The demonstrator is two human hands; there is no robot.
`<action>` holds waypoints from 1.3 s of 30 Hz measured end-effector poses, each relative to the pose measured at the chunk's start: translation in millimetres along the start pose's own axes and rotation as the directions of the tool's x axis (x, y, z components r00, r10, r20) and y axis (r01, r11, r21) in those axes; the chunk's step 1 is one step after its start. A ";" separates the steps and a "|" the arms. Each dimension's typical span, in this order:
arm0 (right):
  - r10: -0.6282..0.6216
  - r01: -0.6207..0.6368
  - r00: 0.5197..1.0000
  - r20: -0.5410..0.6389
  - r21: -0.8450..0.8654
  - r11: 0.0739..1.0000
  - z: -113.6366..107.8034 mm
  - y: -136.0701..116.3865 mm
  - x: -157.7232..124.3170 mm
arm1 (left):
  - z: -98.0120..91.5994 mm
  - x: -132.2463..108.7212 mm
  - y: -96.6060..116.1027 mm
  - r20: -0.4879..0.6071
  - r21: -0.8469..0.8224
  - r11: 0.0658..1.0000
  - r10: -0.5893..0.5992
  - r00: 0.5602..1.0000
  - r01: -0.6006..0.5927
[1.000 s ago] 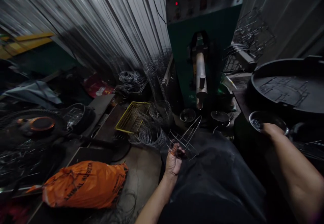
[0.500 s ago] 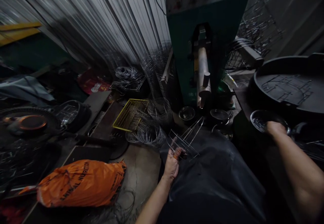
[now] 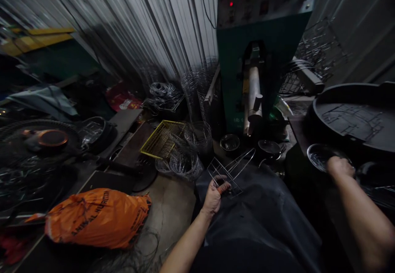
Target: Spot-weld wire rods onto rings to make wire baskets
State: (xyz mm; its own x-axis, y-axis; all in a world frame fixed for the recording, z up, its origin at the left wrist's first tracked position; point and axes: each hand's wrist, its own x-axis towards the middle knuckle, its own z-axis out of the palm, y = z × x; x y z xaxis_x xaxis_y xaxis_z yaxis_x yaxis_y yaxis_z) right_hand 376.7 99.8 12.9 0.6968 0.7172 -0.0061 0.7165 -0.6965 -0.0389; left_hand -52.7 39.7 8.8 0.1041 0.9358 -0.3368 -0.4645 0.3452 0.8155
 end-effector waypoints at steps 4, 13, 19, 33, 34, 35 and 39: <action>-0.173 0.163 0.985 0.004 0.323 0.932 -12.7 -35.2 -58.6 | 4.8 -0.4 -2.8 0.013 -0.037 0.999 0.002 1.000 -0.002; -0.594 -0.004 0.797 0.109 0.985 0.175 -36.6 -144.0 -186.2 | 10.9 -12.5 -8.3 0.069 -0.096 0.995 -0.011 0.998 0.017; -0.561 -0.128 0.819 0.124 0.991 0.032 -29.2 -153.6 -203.5 | 5.0 -21.0 -9.5 0.101 -0.126 0.992 -0.002 0.995 0.015; -0.542 0.018 0.840 0.027 0.997 0.077 -31.3 -159.2 -212.5 | -15.8 -29.6 -0.4 0.022 -0.025 0.998 -0.057 0.998 0.057; -0.542 0.028 0.840 0.025 0.996 0.089 -31.2 -158.6 -213.1 | -20.6 -31.3 3.9 -0.057 0.048 0.999 -0.017 0.998 0.020; -0.540 0.038 0.841 0.024 0.994 0.104 -31.2 -158.2 -213.8 | -24.1 -32.9 9.9 -0.145 0.147 0.988 0.064 0.987 -0.042; -0.552 0.067 0.833 0.032 0.985 0.158 -32.0 -159.0 -217.8 | -13.1 -33.3 43.1 -0.110 0.613 0.719 0.488 0.866 -0.327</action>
State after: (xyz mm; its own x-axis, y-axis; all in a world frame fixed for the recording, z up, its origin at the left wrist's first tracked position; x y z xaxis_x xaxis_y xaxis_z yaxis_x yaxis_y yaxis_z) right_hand 112.0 53.5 52.3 0.1840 0.9828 -0.0151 0.1287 -0.0393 -0.9909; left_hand -87.7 22.5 49.0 -0.2333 0.9709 0.0544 0.1709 -0.0141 0.9852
